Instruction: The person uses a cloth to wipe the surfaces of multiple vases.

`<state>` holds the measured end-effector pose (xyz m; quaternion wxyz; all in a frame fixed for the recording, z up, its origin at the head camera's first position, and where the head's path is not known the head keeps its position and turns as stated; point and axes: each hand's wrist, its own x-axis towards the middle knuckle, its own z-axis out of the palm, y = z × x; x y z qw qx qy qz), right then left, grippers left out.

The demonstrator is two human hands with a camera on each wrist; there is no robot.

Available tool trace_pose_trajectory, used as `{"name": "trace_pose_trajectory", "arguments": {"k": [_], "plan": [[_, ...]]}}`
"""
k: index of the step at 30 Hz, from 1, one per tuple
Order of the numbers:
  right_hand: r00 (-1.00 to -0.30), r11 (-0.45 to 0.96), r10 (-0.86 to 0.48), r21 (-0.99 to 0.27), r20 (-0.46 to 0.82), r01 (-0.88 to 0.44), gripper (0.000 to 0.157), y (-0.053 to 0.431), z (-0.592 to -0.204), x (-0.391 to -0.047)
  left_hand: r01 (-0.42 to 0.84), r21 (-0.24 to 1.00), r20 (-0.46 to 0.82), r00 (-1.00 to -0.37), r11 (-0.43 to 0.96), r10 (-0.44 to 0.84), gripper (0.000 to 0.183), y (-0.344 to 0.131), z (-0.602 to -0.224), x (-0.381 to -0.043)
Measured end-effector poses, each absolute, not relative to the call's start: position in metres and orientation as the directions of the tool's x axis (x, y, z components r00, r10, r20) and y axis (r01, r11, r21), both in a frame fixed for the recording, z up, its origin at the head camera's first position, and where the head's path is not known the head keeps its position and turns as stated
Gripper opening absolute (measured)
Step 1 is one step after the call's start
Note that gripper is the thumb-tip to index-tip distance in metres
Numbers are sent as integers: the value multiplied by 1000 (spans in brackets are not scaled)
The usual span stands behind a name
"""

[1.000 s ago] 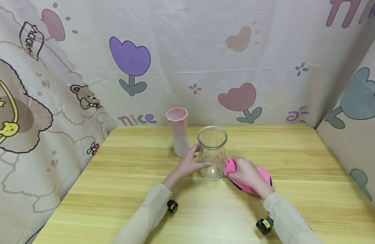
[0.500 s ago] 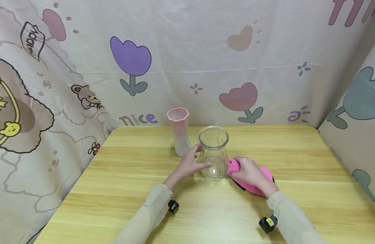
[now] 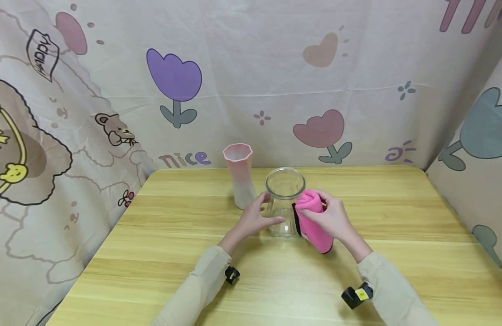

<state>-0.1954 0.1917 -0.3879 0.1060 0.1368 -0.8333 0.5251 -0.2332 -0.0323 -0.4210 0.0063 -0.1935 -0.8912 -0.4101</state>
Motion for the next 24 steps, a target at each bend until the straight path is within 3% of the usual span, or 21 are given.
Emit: {"name": "trace_pose_trajectory", "arguments": {"k": [15, 24], "plan": [[-913, 273, -6, -878, 407, -394, 51, 193, -366, -189, 346, 740, 166, -925, 577, 342, 86, -32, -421, -234], [-904, 305, -18, -859, 427, -412, 51, 193, -371, -192, 329, 748, 150, -930, 577, 335, 87, -32, -421, -233]]}}
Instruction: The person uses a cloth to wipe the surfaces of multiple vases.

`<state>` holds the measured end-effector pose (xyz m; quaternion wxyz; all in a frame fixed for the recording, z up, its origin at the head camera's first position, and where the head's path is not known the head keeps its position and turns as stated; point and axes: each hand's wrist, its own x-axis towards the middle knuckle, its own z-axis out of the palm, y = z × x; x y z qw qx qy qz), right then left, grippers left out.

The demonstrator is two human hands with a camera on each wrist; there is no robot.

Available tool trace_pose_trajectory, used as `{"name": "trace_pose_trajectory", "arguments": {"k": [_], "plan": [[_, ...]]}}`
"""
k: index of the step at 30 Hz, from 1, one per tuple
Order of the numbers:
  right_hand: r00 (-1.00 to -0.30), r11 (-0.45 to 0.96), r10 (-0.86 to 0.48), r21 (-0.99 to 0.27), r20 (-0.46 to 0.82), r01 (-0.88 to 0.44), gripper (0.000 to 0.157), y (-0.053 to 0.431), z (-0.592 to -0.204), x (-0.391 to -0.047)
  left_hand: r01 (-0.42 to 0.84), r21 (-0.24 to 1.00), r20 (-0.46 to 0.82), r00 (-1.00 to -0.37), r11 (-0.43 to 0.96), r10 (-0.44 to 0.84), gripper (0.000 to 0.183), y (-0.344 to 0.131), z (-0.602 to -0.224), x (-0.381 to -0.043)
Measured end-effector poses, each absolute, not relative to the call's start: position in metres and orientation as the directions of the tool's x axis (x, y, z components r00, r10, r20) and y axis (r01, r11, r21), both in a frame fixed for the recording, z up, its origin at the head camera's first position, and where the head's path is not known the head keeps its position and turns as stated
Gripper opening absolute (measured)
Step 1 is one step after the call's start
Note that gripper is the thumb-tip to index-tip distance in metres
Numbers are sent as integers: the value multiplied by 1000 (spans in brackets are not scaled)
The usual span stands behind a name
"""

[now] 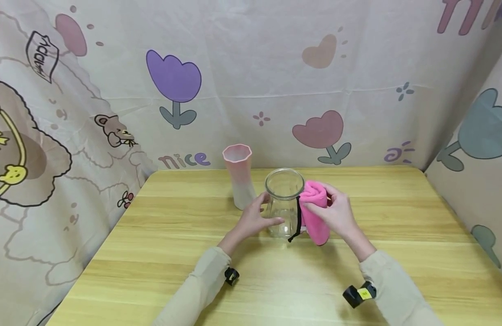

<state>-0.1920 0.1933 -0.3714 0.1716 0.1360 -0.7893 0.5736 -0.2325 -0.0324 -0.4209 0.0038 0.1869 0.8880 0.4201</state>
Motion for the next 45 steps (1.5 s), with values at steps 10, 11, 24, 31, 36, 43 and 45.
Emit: {"name": "trace_pose_trajectory", "arguments": {"k": [10, 11, 24, 31, 36, 43, 45], "plan": [[-905, 388, -114, -820, 410, -421, 48, 194, -395, -202, 328, 753, 156, -931, 571, 329, 87, -31, -421, -233], [-901, 400, -133, -810, 413, -430, 48, 195, -396, -202, 325, 755, 155, -932, 570, 326, 87, -31, -421, -232], [-918, 575, -242, -715, 316, -398, 48, 201, -403, -200, 323, 748, 149, -933, 580, 327, 90, -32, -421, -232], [-930, 642, -263, -674, 256, -367, 46, 203, -413, -200, 324, 752, 152, -933, 574, 327, 87, -31, -421, -232], [-938, 666, -277, -661, 209, -344, 49, 204, -418, -200, 323, 748, 149, -933, 579, 328, 87, -31, -419, -231], [-932, 703, -323, -618, 165, -353, 42, 203, -422, -202, 323, 746, 152, -934, 582, 323, 87, -31, -421, -232], [-932, 720, -330, -597, 153, -353, 39, 202, -422, -203, 322, 747, 154, -935, 582, 319, 87, -31, -421, -232]]}}
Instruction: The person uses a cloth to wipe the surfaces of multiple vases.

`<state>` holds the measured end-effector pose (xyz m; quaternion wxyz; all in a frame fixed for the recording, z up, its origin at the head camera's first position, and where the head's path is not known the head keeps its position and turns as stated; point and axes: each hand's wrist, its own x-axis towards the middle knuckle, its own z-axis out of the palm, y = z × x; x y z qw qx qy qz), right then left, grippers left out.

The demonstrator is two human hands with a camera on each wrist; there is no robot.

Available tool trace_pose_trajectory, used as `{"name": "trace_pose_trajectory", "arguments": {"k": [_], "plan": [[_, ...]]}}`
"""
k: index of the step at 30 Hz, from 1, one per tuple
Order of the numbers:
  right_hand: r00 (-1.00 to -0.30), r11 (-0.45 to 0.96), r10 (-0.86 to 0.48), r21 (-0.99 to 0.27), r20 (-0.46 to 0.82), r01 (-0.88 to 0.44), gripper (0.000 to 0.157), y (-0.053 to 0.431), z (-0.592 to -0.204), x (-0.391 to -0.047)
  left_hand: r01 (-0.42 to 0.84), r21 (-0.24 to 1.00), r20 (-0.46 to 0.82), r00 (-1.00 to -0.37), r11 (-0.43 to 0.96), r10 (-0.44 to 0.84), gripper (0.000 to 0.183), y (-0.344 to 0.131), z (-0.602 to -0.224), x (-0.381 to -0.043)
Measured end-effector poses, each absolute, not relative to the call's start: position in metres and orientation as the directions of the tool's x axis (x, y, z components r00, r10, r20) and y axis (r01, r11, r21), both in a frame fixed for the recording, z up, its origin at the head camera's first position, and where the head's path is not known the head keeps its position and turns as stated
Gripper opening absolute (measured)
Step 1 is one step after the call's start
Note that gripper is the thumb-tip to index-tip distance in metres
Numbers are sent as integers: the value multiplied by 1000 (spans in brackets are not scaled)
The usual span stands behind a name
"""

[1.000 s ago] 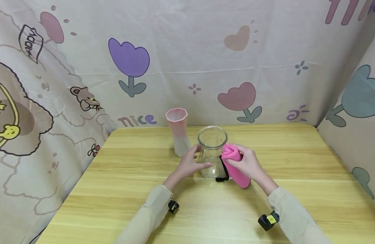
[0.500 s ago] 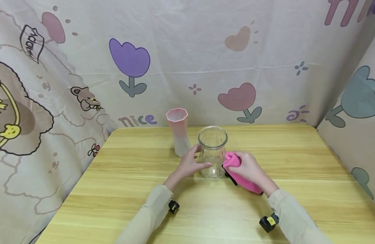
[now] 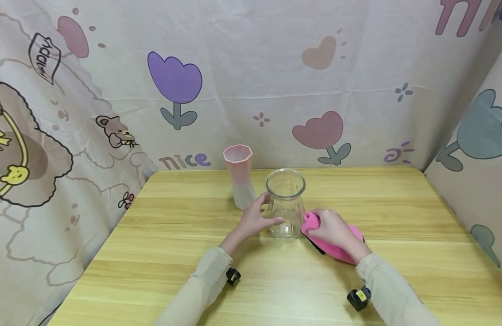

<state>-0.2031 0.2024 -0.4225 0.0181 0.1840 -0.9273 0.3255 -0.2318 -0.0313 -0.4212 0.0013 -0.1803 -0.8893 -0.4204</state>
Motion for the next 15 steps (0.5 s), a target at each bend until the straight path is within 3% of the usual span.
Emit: {"name": "trace_pose_trajectory", "arguments": {"k": [6, 15], "plan": [[-927, 759, -342, -538, 151, -368, 33, 201, -424, -204, 319, 746, 152, -936, 585, 316, 86, -31, -422, -232], [-939, 674, -267, -654, 217, -343, 46, 208, -417, -203, 325, 743, 159, -935, 585, 317, 86, -31, -422, -232]]}}
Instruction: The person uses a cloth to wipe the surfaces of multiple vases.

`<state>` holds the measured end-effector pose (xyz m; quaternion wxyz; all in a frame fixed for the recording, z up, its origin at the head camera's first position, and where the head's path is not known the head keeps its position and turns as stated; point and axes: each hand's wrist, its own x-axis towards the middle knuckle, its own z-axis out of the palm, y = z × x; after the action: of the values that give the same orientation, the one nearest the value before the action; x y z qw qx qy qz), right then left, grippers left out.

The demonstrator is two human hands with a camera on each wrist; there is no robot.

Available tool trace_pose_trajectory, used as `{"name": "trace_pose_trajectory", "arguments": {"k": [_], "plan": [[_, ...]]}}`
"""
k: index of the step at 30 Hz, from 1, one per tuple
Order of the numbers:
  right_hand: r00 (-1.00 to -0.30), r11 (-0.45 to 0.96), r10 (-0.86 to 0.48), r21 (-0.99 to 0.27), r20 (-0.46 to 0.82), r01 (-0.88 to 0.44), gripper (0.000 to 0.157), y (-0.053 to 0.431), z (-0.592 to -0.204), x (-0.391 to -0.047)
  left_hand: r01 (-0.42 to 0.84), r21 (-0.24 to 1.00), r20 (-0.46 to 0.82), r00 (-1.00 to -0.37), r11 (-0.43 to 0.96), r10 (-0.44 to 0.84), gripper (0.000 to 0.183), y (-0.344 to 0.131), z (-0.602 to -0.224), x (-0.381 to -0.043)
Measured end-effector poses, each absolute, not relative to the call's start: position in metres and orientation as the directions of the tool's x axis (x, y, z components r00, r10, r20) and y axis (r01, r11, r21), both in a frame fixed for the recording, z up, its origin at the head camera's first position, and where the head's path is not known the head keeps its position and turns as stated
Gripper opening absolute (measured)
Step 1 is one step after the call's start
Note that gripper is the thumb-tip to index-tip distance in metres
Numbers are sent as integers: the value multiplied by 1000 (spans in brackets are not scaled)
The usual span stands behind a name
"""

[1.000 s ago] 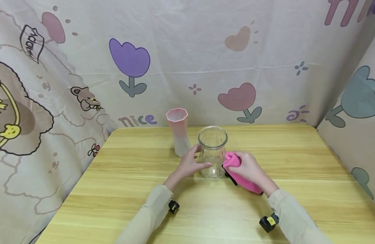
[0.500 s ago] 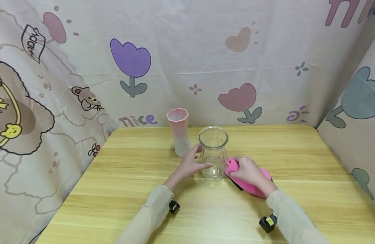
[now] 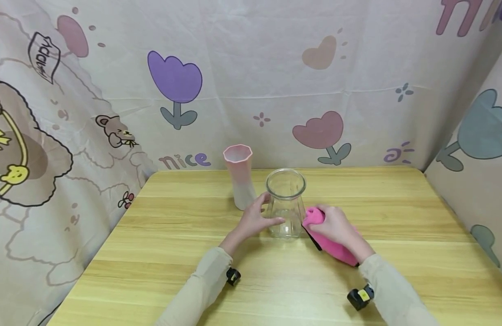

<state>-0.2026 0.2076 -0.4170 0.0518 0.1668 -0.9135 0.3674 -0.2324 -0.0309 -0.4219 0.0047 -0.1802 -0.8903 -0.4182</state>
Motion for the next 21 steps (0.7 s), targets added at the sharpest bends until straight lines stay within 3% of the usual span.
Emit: {"name": "trace_pose_trajectory", "arguments": {"k": [21], "plan": [[-936, 388, -36, -858, 350, -336, 53, 190, -379, -195, 324, 754, 154, -933, 572, 325, 88, -31, -423, -233]]}}
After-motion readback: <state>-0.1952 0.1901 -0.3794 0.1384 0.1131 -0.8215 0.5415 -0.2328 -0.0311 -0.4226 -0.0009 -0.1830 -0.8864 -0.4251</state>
